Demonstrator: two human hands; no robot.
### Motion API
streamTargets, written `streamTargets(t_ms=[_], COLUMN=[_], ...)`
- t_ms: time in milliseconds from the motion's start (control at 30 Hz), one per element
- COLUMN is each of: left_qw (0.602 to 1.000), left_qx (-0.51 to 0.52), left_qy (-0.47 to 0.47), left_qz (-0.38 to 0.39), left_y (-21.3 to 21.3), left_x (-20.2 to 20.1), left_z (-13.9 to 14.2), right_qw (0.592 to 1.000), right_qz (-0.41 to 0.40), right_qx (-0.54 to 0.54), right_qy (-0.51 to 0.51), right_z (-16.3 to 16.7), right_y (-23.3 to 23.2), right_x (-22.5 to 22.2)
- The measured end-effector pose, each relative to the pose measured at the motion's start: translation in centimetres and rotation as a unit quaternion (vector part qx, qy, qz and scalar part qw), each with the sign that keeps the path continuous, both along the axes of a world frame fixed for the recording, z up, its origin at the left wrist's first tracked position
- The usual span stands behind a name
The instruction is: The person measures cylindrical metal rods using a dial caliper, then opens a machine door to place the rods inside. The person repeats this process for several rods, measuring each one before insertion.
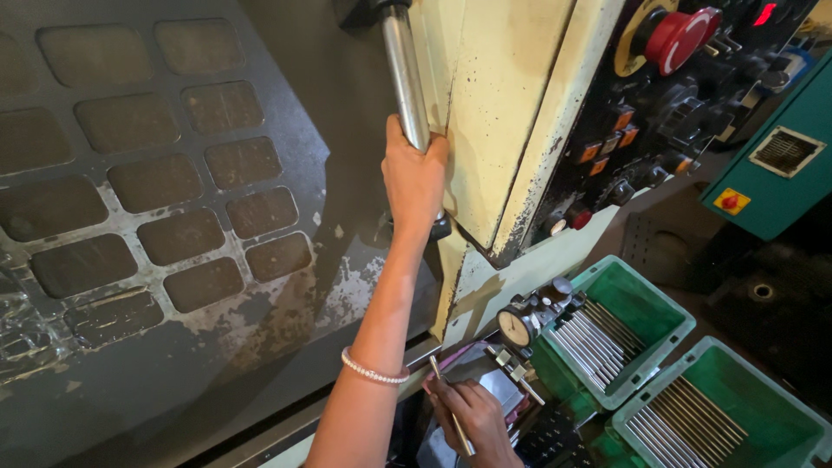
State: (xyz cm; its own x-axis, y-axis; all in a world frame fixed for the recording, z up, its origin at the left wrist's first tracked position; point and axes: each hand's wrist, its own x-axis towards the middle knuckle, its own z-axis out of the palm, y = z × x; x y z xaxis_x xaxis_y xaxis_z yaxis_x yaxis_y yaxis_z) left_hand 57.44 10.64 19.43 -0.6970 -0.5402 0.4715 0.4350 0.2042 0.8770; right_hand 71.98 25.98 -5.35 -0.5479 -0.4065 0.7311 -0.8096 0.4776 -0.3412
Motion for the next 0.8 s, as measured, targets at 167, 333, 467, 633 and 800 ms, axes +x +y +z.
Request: streamTargets(t_ms=[167,333,467,633,800], left_qw=[1.000,1.000,0.999,0.999,0.998], left_qx=[-0.003,-0.006,-0.013,-0.014,-0.021], left_qy=[0.008,-0.012,-0.029,-0.042,-0.044], left_qz=[0.005,0.014,0.017,0.024,0.036], left_y=[-0.1,0.4,0.1,1.8,5.5], left_x=[-0.9,-1.8,-2.1,-2.7,-3.7], left_z=[0.2,-0.6,-1.1,-2.2,-2.4], right_qw=[1.000,0.999,1.000,1.000,1.000], right_qz=[-0.004,-0.022,0.015,0.021,0.020], right_qx=[0.003,0.025,0.010,0.012,0.013], right_qy=[0.003,-0.019,0.013,0.009,0.010], right_z=[-0.7,-2.3,-3.1,-3.7,-3.9], right_y=[0.1,0.8,1.0,2.7,6.4], right_x=[-1.2,-2.8,-3.0,-3.8,-4.6])
